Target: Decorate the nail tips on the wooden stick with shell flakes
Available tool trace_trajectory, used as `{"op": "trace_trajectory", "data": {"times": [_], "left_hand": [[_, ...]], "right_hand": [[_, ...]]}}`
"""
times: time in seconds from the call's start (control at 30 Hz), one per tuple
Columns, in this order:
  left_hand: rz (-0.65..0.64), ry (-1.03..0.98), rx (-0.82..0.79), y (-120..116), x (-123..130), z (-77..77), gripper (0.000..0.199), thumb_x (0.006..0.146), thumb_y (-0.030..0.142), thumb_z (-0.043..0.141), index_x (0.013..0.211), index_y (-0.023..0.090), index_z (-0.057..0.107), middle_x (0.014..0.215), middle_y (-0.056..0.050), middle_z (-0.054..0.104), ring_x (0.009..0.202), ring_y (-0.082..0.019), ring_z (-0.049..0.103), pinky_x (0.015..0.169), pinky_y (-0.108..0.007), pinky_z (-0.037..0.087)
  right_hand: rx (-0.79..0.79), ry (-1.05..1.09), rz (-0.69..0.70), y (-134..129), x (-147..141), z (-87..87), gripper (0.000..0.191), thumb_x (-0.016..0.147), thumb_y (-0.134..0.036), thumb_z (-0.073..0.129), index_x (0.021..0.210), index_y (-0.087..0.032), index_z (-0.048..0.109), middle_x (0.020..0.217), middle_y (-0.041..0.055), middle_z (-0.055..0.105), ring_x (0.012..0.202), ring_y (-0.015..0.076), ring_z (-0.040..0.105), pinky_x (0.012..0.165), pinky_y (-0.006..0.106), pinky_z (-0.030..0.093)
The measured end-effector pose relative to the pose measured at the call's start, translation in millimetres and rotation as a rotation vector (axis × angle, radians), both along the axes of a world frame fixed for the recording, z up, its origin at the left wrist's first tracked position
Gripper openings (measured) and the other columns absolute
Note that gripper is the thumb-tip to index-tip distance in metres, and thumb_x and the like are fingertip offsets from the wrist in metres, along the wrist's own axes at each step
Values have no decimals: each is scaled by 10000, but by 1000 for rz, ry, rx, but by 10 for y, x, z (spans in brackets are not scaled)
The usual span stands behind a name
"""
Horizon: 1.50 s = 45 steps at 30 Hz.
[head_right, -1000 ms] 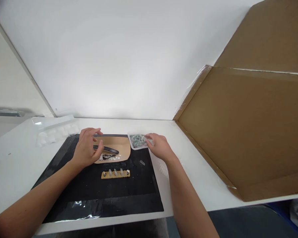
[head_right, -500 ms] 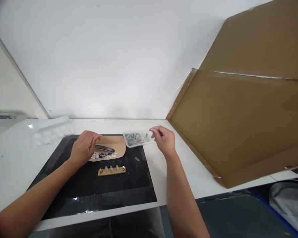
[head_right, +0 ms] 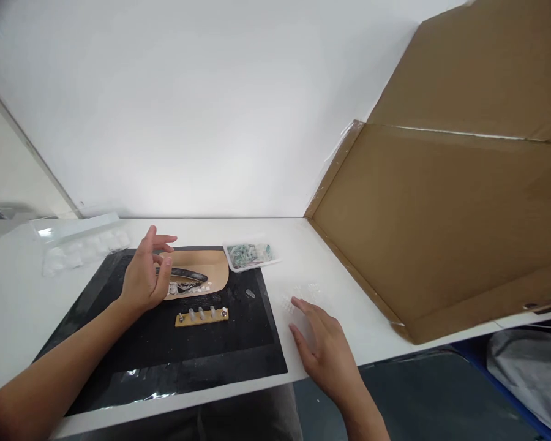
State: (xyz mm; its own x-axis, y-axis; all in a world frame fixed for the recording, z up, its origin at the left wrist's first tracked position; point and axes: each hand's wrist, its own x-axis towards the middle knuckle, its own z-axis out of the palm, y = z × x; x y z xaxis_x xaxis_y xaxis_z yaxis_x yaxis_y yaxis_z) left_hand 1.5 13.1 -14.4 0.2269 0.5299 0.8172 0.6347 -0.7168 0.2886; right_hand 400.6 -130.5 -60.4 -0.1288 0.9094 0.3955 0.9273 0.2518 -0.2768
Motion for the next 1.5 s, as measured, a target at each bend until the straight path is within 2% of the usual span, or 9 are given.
{"op": "trace_trajectory", "data": {"times": [0.37,0.5,0.63,0.83,0.97,1.13,1.27,1.43,1.5], "left_hand": [[-39,-71,88,30,-10,-20,848,966,181,553,1694,240,123,1320,-175,529,1030,-241,640,678,-326,612],[-41,-61,90,4,11,-13,829,956,165,561,1682,218,164,1314,-177,529,1038,-242,639,690,-327,612],[-11,-54,104,-20,1,2,763,957,155,555,1643,175,222,1287,-179,523,1061,-248,629,700,-325,609],[19,37,61,-74,6,38,434,940,119,573,1366,181,517,985,-68,649,865,-219,652,779,-359,581],[-15,91,27,-137,51,42,301,935,153,582,1234,175,602,856,-42,691,798,-221,668,733,-343,551],[-83,65,3,-158,34,82,124,935,200,623,1035,176,692,610,26,601,582,-165,588,597,-291,479],[-145,-28,-77,-141,29,177,155,1003,188,604,1061,167,747,778,-35,737,637,-135,628,616,-260,500],[-272,-129,-242,-189,123,229,211,1038,278,647,1175,194,784,989,-77,783,688,-111,660,496,-190,452],[-420,-240,-477,-220,155,221,233,1021,299,679,1191,195,800,1005,-93,779,697,-113,666,457,-173,414]], "right_hand": [[5,-278,182,-572,7,79,733,934,-586,747,1570,-311,508,1519,108,644,1279,370,685,952,494,612],[37,-224,206,-636,38,51,453,1020,-408,671,1453,-288,611,1405,107,706,1215,308,722,952,428,640],[36,-150,239,-595,-14,110,168,1057,-287,590,1173,-283,711,1180,81,766,1038,249,773,796,328,660],[26,-39,285,-623,-120,363,125,1064,-237,580,1084,-260,701,979,56,757,847,198,768,690,261,627],[94,137,287,-390,-379,552,107,1049,-166,598,1040,-234,680,978,66,729,795,182,723,685,275,605],[170,195,444,237,-817,983,180,1014,-124,677,1150,-238,707,967,57,731,897,203,695,766,331,586],[275,199,638,771,-1078,1249,179,981,-98,722,1100,-230,742,979,55,745,894,192,692,784,338,585],[506,129,814,1149,-1216,1019,312,932,29,690,1125,-209,749,995,54,787,903,190,700,780,341,590],[566,178,804,1182,-1225,845,337,902,43,713,1139,-193,753,1016,63,793,917,195,704,786,345,604]]}}
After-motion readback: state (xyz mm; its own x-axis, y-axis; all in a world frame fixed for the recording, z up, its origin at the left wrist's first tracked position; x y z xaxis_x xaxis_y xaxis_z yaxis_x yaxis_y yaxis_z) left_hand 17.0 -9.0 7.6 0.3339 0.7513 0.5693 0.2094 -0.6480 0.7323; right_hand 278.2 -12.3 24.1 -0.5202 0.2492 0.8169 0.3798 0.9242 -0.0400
